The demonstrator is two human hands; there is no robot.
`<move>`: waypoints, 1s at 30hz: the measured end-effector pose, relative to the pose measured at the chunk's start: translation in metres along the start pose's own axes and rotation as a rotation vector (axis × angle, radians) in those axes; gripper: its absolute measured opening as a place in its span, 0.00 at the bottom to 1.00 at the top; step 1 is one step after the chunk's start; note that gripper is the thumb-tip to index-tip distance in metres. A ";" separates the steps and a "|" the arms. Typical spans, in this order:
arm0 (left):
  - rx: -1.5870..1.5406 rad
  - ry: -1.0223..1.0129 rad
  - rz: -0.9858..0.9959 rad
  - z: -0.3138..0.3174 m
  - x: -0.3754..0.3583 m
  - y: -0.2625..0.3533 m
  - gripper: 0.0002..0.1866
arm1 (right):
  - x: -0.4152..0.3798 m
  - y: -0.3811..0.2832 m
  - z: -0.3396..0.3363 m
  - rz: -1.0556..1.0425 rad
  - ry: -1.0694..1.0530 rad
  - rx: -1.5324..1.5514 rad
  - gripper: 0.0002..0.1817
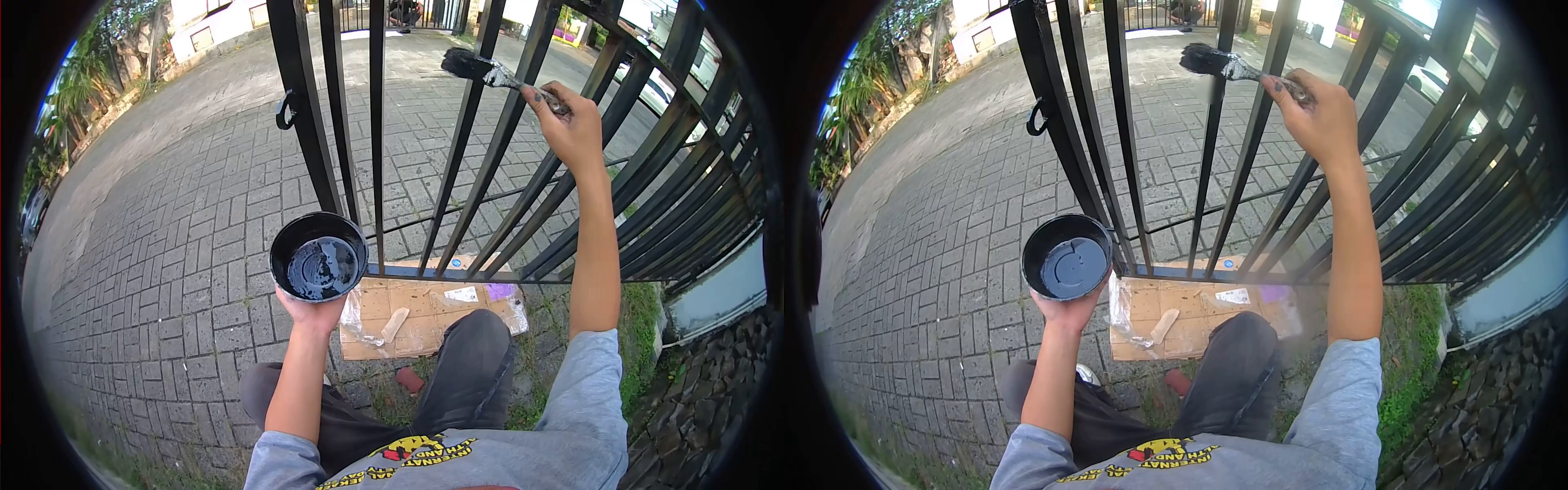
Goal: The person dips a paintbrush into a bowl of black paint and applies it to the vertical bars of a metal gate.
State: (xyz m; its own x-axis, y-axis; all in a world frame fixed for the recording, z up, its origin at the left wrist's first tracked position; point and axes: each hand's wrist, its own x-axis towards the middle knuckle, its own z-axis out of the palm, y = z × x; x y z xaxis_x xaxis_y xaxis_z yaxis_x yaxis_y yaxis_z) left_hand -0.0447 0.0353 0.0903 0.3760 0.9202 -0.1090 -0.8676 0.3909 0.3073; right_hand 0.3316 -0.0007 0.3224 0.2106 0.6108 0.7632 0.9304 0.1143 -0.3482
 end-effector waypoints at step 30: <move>-0.013 0.000 -0.021 0.002 0.005 -0.001 0.38 | 0.015 -0.032 -0.009 -0.073 0.646 0.634 0.11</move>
State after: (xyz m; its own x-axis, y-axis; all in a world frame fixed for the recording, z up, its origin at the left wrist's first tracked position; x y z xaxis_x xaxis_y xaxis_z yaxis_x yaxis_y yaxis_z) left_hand -0.0416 0.0398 0.0911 0.3942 0.9118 -0.1151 -0.8638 0.4104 0.2924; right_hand 0.3081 -0.0022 0.3503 0.4624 0.0489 0.8853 0.6487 0.6620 -0.3754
